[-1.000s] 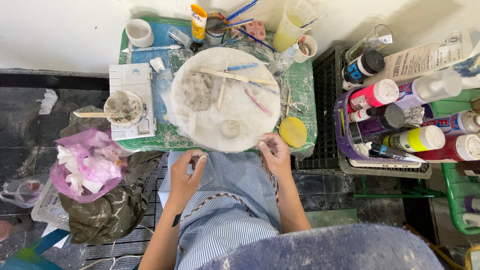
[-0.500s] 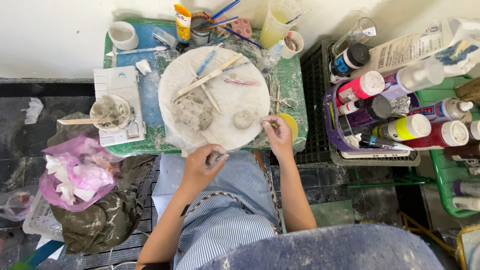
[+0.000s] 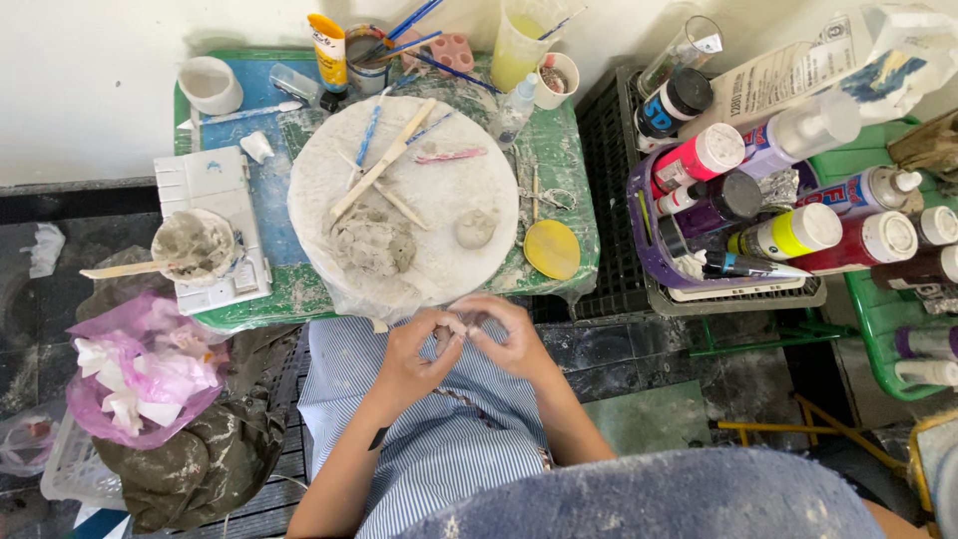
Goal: The person works by hand and with a fine brush to shape and add detail to small clay pieces on a work surface, picking up components and joining them together.
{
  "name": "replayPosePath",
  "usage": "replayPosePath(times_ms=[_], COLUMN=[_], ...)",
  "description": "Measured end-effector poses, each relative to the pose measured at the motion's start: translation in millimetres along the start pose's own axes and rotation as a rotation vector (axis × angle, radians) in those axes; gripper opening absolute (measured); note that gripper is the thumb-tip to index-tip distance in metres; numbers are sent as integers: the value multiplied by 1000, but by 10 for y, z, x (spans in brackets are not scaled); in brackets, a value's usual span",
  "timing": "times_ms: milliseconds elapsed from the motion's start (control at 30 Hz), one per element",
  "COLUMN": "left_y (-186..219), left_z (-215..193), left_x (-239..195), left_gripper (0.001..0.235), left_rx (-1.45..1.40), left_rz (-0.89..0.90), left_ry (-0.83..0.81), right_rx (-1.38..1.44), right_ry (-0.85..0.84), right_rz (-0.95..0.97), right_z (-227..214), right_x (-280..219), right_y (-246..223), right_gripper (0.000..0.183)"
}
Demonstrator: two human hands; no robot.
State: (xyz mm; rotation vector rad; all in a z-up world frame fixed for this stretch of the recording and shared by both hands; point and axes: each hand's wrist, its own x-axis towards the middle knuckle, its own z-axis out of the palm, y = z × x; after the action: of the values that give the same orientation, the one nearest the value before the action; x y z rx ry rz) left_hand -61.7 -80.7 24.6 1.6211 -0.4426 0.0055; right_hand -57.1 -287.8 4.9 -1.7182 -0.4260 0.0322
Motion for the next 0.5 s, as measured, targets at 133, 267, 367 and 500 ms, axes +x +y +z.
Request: replayPosePath(times_ms=[133, 267, 367, 500], left_y=[4, 65, 156, 250], left_z=[61, 72, 29, 24], left_x=[21, 38, 63, 167], left_gripper=[22, 23, 29, 33], left_rx=[-3, 17, 125, 195], left_rz=[39, -8, -8, 8], left_ry=[12, -12, -21, -33], right_rx=[321, 316, 367, 317], right_ry=[-70, -100, -30, 49], right_rz=[256, 296, 285, 183], right_z=[-39, -116, -127, -211], right_x=[-89, -143, -53, 71], right_y=[205, 391, 443, 475], right_gripper=[27, 22, 17, 16])
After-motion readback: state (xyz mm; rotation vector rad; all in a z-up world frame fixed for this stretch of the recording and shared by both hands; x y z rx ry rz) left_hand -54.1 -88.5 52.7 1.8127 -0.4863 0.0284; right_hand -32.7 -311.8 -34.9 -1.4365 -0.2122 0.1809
